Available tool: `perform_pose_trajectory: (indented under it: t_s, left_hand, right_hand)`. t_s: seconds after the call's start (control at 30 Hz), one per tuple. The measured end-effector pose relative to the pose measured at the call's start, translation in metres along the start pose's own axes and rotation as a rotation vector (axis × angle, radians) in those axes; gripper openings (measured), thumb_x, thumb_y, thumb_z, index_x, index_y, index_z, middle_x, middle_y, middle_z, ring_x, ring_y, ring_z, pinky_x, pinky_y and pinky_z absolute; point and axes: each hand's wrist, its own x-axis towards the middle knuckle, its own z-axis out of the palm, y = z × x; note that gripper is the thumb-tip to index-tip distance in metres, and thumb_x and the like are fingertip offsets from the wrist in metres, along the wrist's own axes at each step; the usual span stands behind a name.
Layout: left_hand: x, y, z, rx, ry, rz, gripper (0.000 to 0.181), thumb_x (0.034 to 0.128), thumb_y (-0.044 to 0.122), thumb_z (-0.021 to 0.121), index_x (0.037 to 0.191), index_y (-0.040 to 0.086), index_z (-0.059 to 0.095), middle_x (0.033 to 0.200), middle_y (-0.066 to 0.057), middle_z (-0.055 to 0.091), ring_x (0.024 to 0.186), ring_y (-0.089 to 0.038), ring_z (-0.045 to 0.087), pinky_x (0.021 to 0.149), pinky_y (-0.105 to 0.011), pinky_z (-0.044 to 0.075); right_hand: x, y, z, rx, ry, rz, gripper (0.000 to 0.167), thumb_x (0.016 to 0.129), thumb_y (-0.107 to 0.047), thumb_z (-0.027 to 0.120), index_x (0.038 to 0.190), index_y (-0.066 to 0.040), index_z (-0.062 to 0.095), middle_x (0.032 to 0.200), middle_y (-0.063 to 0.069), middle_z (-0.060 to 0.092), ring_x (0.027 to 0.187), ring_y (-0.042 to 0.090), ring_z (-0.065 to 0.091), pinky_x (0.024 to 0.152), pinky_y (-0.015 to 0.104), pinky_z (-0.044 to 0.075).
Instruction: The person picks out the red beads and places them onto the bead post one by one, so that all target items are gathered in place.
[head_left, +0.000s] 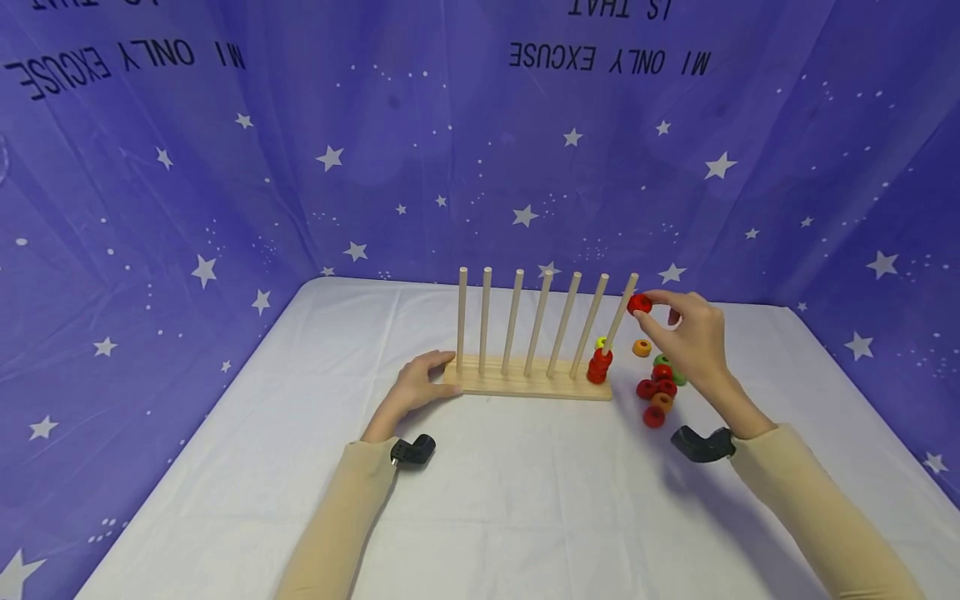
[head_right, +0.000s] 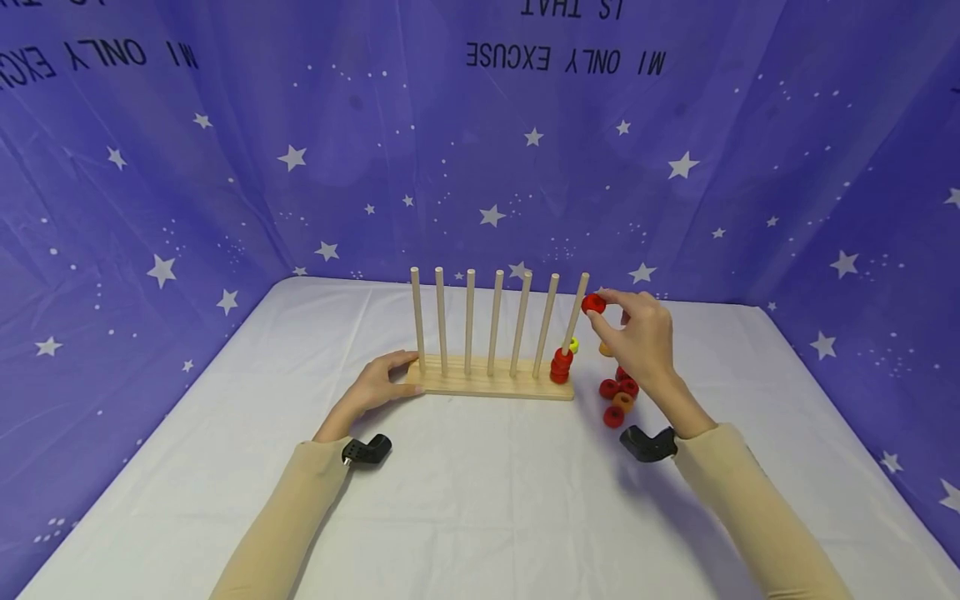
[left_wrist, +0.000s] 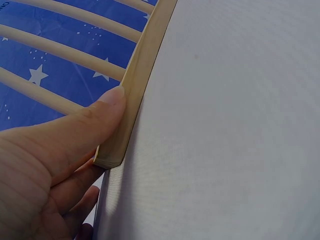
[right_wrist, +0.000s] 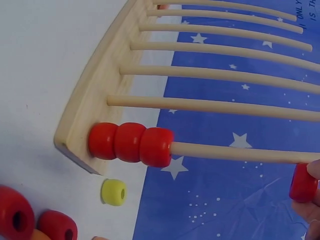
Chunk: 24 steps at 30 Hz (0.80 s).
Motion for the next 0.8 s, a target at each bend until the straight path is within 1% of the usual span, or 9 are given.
perform_pose_trajectory:
  t_s: [0.13, 0.37, 0.43, 0.57, 0.63, 0.8]
  left_hand:
    - [0.0, 0.0, 0.0, -0.001, -0.001, -0.003, 0.067, 0.0758, 0.023, 0.077, 0.135, 0.005, 0.049, 0.142, -0.017, 0.047, 0.139, -0.037, 0.034, 0.117, -0.052, 0.024]
    - [0.0, 0.0, -0.001, -0.001, 0.001, 0.005, 0.067, 0.0758, 0.022, 0.077, 0.135, 0.004, 0.049, 0.142, -0.017, 0.047, 0.138, -0.038, 0.034, 0.116, -0.053, 0.024]
    - [0.001, 0.0, -0.001, -0.001, 0.003, 0.003, 0.067, 0.0757, 0.022, 0.077, 0.134, 0.004, 0.049, 0.142, -0.017, 0.048, 0.138, -0.038, 0.034, 0.116, -0.052, 0.024]
    - [0.001, 0.001, -0.001, -0.003, 0.004, 0.004, 0.067, 0.0756, 0.022, 0.077, 0.134, 0.004, 0.05, 0.142, -0.018, 0.048, 0.138, -0.038, 0.035, 0.116, -0.052, 0.025]
    - [0.001, 0.001, -0.001, -0.006, 0.003, 0.001, 0.067, 0.0756, 0.022, 0.077, 0.134, 0.004, 0.05, 0.142, -0.018, 0.048, 0.138, -0.038, 0.036, 0.116, -0.052, 0.025]
    - [0.001, 0.0, 0.0, 0.005, 0.005, 0.0, 0.067, 0.0756, 0.024, 0.077, 0.134, 0.004, 0.05, 0.142, -0.018, 0.048, 0.137, -0.038, 0.036, 0.116, -0.053, 0.025]
  right_hand:
    - [0.002, -0.002, -0.003, -0.001, 0.021, -0.01, 0.028, 0.075, -0.01, 0.075, 0.101, 0.0, 0.071, 0.085, 0.018, 0.071, 0.062, 0.012, 0.037, 0.054, 0.015, 0.025]
    - [0.008, -0.005, -0.01, 0.022, 0.065, -0.015, 0.029, 0.076, -0.007, 0.074, 0.103, 0.002, 0.069, 0.088, 0.021, 0.071, 0.063, 0.016, 0.038, 0.058, 0.011, 0.025]
    - [0.01, -0.006, -0.011, 0.023, 0.08, -0.02, 0.029, 0.076, -0.006, 0.075, 0.103, 0.003, 0.069, 0.087, 0.022, 0.071, 0.063, 0.015, 0.037, 0.058, 0.01, 0.024]
    - [0.012, -0.008, -0.013, 0.031, 0.098, -0.031, 0.029, 0.075, -0.006, 0.075, 0.103, 0.003, 0.069, 0.085, 0.022, 0.07, 0.062, 0.012, 0.036, 0.057, 0.009, 0.024]
    - [0.013, -0.009, -0.014, 0.04, 0.102, -0.026, 0.029, 0.076, -0.006, 0.075, 0.103, 0.002, 0.069, 0.085, 0.022, 0.07, 0.063, 0.012, 0.035, 0.057, 0.009, 0.024]
    - [0.017, -0.012, -0.015, 0.067, 0.121, -0.011, 0.028, 0.079, -0.006, 0.073, 0.105, 0.002, 0.069, 0.085, 0.022, 0.068, 0.065, 0.005, 0.034, 0.059, 0.009, 0.026]
